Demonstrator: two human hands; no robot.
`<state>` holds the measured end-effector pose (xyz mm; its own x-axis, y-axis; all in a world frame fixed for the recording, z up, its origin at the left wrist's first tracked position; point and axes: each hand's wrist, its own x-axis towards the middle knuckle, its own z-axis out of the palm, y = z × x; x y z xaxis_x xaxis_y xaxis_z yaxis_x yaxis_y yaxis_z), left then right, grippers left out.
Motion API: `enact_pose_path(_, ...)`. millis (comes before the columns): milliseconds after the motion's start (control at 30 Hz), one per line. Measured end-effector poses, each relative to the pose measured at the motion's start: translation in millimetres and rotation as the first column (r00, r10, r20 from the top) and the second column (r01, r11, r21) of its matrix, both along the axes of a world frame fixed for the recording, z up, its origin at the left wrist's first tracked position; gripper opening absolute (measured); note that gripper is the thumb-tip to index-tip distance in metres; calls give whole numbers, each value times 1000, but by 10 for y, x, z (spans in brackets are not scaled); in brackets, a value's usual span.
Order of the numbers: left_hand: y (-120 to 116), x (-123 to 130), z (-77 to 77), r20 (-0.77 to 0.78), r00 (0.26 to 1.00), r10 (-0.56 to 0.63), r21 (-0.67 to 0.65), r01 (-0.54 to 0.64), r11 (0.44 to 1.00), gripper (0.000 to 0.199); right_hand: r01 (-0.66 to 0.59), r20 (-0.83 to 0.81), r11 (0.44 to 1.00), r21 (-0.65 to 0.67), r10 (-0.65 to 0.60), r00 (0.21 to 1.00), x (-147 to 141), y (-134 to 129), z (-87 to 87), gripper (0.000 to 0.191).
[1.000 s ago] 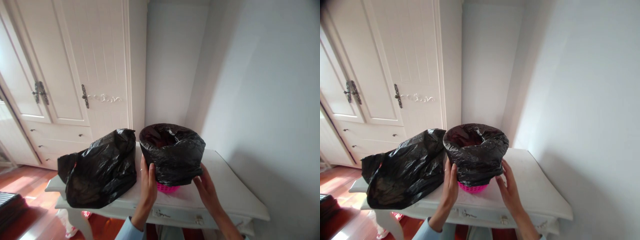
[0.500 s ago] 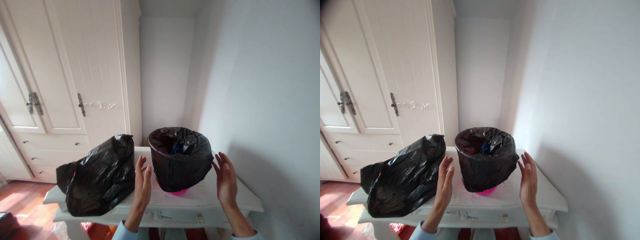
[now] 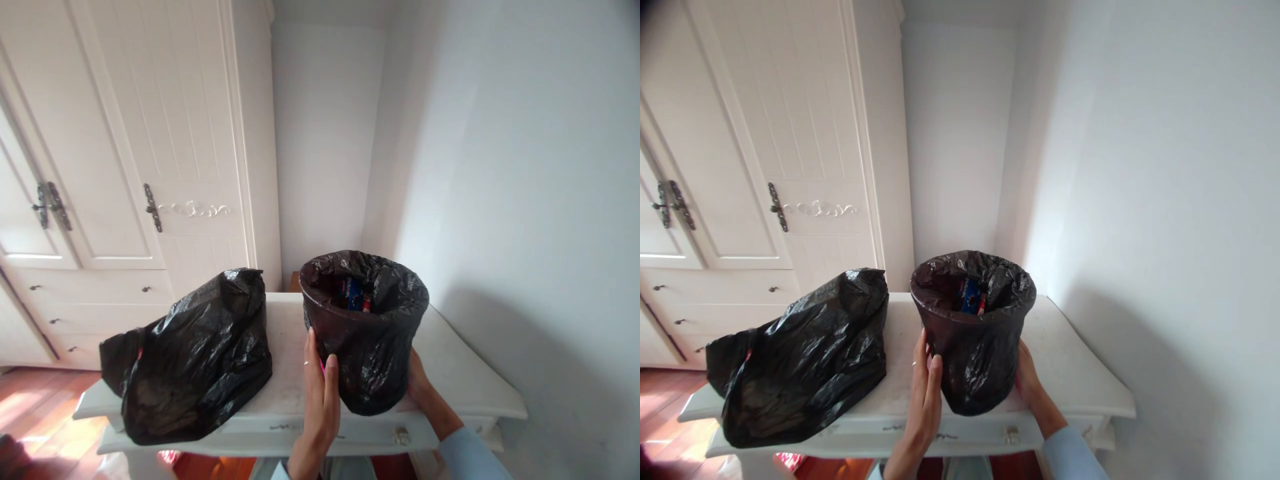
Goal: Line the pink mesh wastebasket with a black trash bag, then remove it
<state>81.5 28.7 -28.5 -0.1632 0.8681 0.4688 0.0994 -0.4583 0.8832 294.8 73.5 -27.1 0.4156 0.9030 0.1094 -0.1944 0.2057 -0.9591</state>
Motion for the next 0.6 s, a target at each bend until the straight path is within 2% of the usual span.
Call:
enact_pose_path(100, -102, 8, -42, -111, 992, 56, 53, -51, 997, 70, -78, -2, 995, -67, 78, 997, 30, -47, 72, 47)
enact_pose_path(167, -163, -2, -86, -217, 968, 129, 98, -109, 989, 78, -67, 43, 996, -57, 69, 997, 65, -111, 88, 45)
enact_pose_path(200, -190, -12, -121, -257, 953, 161, 114, -136, 984, 82, -19, 68, 999, -36, 22, 997, 79, -159, 87, 45)
enact_pose_path(267, -228, -32, -214, -309, 933, 182, 112, -154, 982, 85, 149, 123, 988, 33, -152, 981, 82, -294, 68, 43)
enact_pose_path(333, -244, -47, -322, -336, 930, 146, 86, -124, 989, 82, 333, 210, 927, 175, -366, 907, 26, -471, 14, 37)
enact_pose_path(367, -245, -50, -375, -351, 928, 123, 76, -102, 992, 80, 379, 273, 881, 282, -453, 849, -26, -568, -34, 32)
enact_pose_path(400, -246, -51, -425, -368, 924, 103, 68, -84, 994, 77, 370, 355, 838, 400, -514, 781, -90, -666, -97, 27)
enact_pose_path(433, -249, -50, -472, -386, 918, 90, 63, -71, 995, 74, 300, 448, 806, 510, -547, 708, -162, -761, -178, 22)
enact_pose_path(467, -260, -49, -519, -403, 911, 89, 64, -70, 996, 70, 195, 552, 806, 559, -538, 637, -235, -852, -278, 21)
enact_pose_path(533, -322, -47, -627, -400, 907, 133, 75, -112, 991, 61, 67, 692, 825, 561, -512, 508, -358, -1019, -527, 22)
enact_pose_path(567, -377, -49, -695, -367, 914, 174, 83, -154, 985, 56, 58, 712, 829, 556, -511, 482, -402, -1100, -670, 23)
enact_pose_path(600, -449, -54, -776, -319, 922, 220, 85, -203, 975, 50, 61, 700, 822, 567, -519, 490, -435, -1181, -818, 24)
